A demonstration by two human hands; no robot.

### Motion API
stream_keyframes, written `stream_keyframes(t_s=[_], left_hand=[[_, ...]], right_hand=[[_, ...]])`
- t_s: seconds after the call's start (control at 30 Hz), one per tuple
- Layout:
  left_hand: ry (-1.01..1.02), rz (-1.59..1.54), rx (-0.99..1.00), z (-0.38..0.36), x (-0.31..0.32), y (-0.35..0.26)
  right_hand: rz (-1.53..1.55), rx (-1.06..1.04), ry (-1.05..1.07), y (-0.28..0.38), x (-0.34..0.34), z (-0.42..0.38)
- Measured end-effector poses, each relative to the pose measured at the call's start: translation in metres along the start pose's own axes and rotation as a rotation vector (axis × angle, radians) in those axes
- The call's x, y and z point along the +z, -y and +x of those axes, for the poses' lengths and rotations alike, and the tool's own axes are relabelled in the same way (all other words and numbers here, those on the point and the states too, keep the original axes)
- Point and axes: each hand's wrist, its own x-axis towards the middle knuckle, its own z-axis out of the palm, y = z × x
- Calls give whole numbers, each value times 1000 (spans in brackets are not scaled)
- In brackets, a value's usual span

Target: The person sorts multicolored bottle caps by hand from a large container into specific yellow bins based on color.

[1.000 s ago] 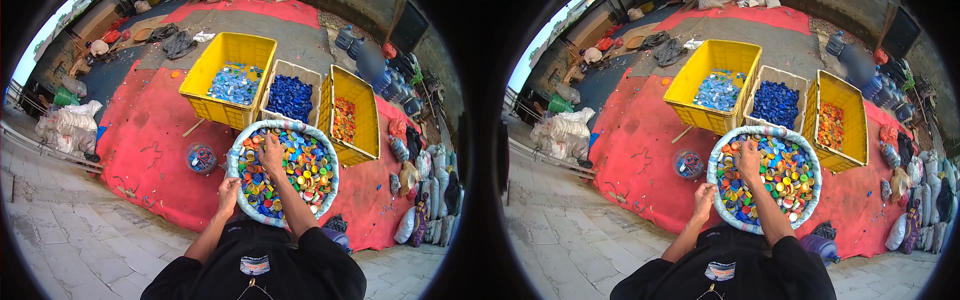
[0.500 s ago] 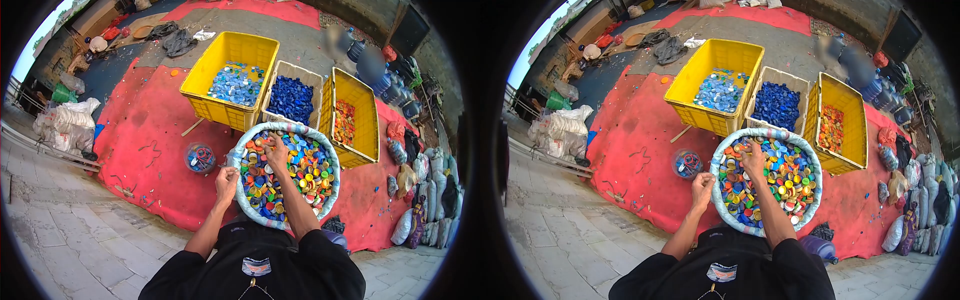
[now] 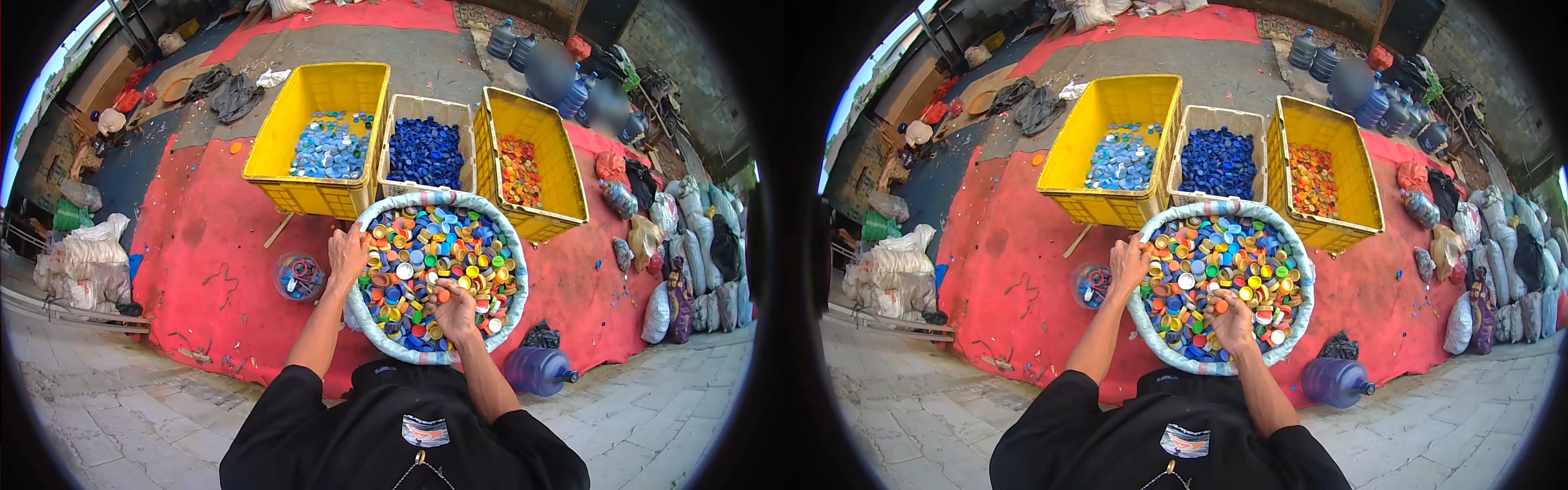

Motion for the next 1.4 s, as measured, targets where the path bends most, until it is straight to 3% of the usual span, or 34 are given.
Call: stream_keyframes(t_s=[0.2, 0.3, 0.4, 0.43, 0.53, 0.63, 0.67, 0.73, 0.87, 0.97, 1.1, 1.4], left_hand=[[25, 35, -20, 6, 8, 0], [-41, -116, -36, 5, 3, 0], [-29, -667, -306, 1, -7, -3], [17, -1086, -401, -2, -18, -9], [90, -1798, -592, -18, -60, -21], [58, -2035, -699, -42, -72, -24], [64, -2113, -770, -50, -74, -24], [73, -2172, -827, -66, -60, -15], [76, -2185, -923, -100, -42, -1], [39, -2127, -961, -115, -50, -8], [15, -2065, -984, -126, -55, -10], [70, -1968, -1019, -125, -41, -16]], right_hand=[[-81, -6, -48, -7, -3, -10], [-139, -7, -63, -8, 4, -8], [-244, -16, -79, -8, 7, 1], [-323, -29, -68, -8, 6, 8], [-466, -21, -56, -7, 19, 30], [-985, -116, -51, -7, 38, 61], [-1318, -386, -16, -13, 38, 77], [-1576, -405, -17, -15, 53, 95], [-1840, -824, 216, -26, 52, 134], [-1887, -772, 357, -29, 58, 145], [-2048, -773, 395, -29, 72, 143], [-2041, -657, 360, -35, 66, 157]])
